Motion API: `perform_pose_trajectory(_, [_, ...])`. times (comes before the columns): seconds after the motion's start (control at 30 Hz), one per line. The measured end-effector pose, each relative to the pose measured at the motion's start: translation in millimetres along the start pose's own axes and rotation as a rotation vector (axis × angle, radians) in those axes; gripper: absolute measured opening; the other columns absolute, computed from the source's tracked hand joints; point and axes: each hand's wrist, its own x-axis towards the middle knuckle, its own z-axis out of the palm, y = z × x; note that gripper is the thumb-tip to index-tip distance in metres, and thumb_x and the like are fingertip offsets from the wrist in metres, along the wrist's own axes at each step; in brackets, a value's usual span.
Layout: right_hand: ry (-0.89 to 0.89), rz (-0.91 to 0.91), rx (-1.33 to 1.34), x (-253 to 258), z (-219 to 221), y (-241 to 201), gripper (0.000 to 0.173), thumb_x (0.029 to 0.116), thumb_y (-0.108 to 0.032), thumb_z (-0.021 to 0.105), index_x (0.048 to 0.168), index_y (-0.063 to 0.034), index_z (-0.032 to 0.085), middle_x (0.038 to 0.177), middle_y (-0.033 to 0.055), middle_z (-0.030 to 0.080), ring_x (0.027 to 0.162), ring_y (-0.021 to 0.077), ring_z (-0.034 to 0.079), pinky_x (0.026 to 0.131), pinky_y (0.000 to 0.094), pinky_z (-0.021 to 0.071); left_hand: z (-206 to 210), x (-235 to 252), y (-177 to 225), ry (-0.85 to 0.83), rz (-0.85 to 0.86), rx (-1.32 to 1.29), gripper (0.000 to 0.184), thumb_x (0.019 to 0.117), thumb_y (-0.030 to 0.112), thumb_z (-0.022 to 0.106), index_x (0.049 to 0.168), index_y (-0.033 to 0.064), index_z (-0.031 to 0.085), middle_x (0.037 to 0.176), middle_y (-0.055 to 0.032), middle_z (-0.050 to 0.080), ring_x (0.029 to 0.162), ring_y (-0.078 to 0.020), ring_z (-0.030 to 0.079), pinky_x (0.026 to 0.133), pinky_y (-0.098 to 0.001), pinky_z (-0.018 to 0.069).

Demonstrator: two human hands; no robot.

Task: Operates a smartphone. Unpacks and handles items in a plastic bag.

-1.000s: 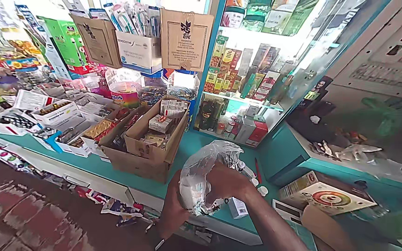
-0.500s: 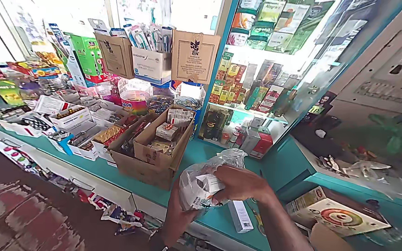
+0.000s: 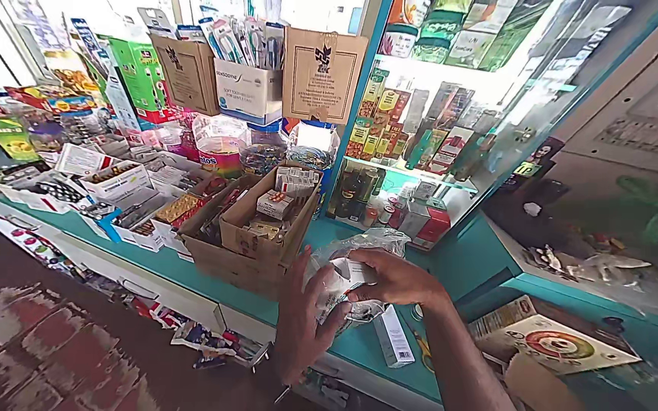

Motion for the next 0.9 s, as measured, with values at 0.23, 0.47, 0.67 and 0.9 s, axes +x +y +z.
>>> perform_pose_trajectory(0.23, [0.145, -0.080, -0.073, -10, 3, -10, 0.056, 0.0796, -0.015, 0.082, 0.131, -0.0099, 0.060, 0.116, 0.0044, 0.071, 0.105, 0.0092, 0.067, 0.093, 0.0313, 0.0567, -9, 6, -5, 0.030, -0.165, -0.018, 0.064, 0.0966, 0.048, 0.059, 0.143, 0.0049, 0.055, 0.157, -0.0220, 0.040, 0.145, -0.0343, 0.040, 0.114, -0.0506, 0.0407])
perform_pose_trajectory(0.47, [0.385, -0.321, 0.458, -20, -2, 20, 0.062, 0.0820, -0.009, 0.083, 0.138, -0.0078, 0.057, 0.132, 0.0019, 0.065, 0.117, 0.0139, 0.065, 0.101, 0.0343, 0.0573, -4, -12, -12, 0.058, -0.147, -0.134, 0.061, 0.0992, 0.037, 0.061, 0.149, 0.0058, 0.046, 0.160, -0.0235, 0.035, 0.146, -0.0322, 0.039, 0.113, -0.0499, 0.0426])
perform_pose_trajectory(0.67, [0.663, -0.338, 0.904, -24, 4, 37, 0.061, 0.0799, -0.013, 0.085, 0.134, -0.0127, 0.057, 0.119, 0.0030, 0.072, 0.104, 0.0157, 0.072, 0.091, 0.0354, 0.0621, 20, -35, -12, 0.023, -0.110, -0.086, 0.092, 0.0782, 0.054, 0.081, 0.152, 0.0143, 0.042, 0.163, -0.0271, 0.023, 0.148, -0.0345, 0.035, 0.115, -0.0475, 0.0409])
perform_pose_trajectory(0.9, [1.116, -0.045, 1.359, -38, -19, 23, 0.023, 0.1039, -0.014, 0.042, 0.118, -0.0101, 0.059, 0.103, 0.0099, 0.074, 0.095, 0.0195, 0.075, 0.082, 0.0413, 0.0646, 29, -51, -37, -0.085, -0.317, 0.016, 0.076, 0.0822, 0.019, 0.075, 0.152, 0.0076, 0.045, 0.151, -0.0266, 0.045, 0.137, -0.0402, 0.048, 0.110, -0.0520, 0.0454])
